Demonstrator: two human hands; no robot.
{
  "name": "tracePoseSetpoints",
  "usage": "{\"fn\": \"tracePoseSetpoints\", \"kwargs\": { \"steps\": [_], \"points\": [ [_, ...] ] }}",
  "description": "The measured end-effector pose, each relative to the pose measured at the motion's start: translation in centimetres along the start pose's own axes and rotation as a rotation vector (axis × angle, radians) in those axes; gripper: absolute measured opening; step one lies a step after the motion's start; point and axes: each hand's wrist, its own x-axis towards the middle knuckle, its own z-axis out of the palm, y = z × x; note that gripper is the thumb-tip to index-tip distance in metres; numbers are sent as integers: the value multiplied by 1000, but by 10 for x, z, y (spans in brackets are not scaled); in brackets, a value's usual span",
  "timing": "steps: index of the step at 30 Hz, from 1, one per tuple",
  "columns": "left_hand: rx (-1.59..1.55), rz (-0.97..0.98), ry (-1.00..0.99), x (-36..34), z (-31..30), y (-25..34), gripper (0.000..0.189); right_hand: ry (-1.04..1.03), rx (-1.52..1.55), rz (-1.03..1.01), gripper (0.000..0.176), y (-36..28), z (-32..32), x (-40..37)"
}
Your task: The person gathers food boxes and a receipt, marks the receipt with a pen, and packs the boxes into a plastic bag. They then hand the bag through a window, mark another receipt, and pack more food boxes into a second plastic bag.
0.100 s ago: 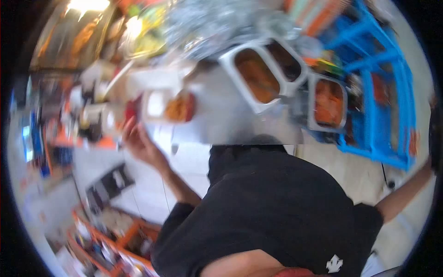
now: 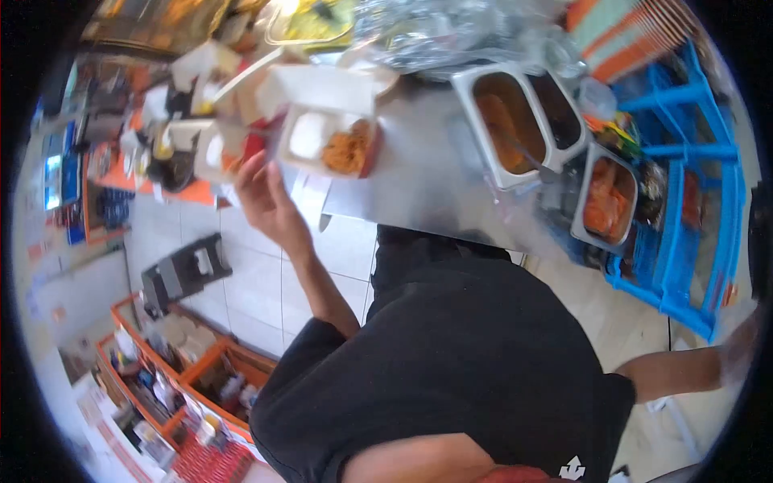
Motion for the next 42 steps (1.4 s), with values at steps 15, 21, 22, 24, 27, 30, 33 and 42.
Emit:
{"fn": "tracePoseSetpoints", "kwargs": {
  "steps": [15,21,22,24,27,30,33,42],
  "points": [
    [-178,-176,-128,61,-89,-100,21,-853,1151,779,32,-300,292,-116],
    [409,446,-379,133,-83,-102,36,-824,1132,501,27,-301,269,-58],
    [420,564,-404,152,-61,-111,39,-775,1056,403,27,-310,254,-38],
    [613,774,-503,184,-13,-120,44,-570,1152,380,24,-337,246,-23],
    [682,742,-780,240,45,-162,37,-212,892,14,21,-357,273,-19],
    [725,703,-551,275,46,-160,40,-394,445,-270,18,-379,295,-20],
    [204,713,-484,266,-7,-116,34,-940,122,-97,26,-400,270,-12],
    [-36,126,274,49,-106,-116,58,-274,959,-49,32,-484,267,-93]
  ]
}}
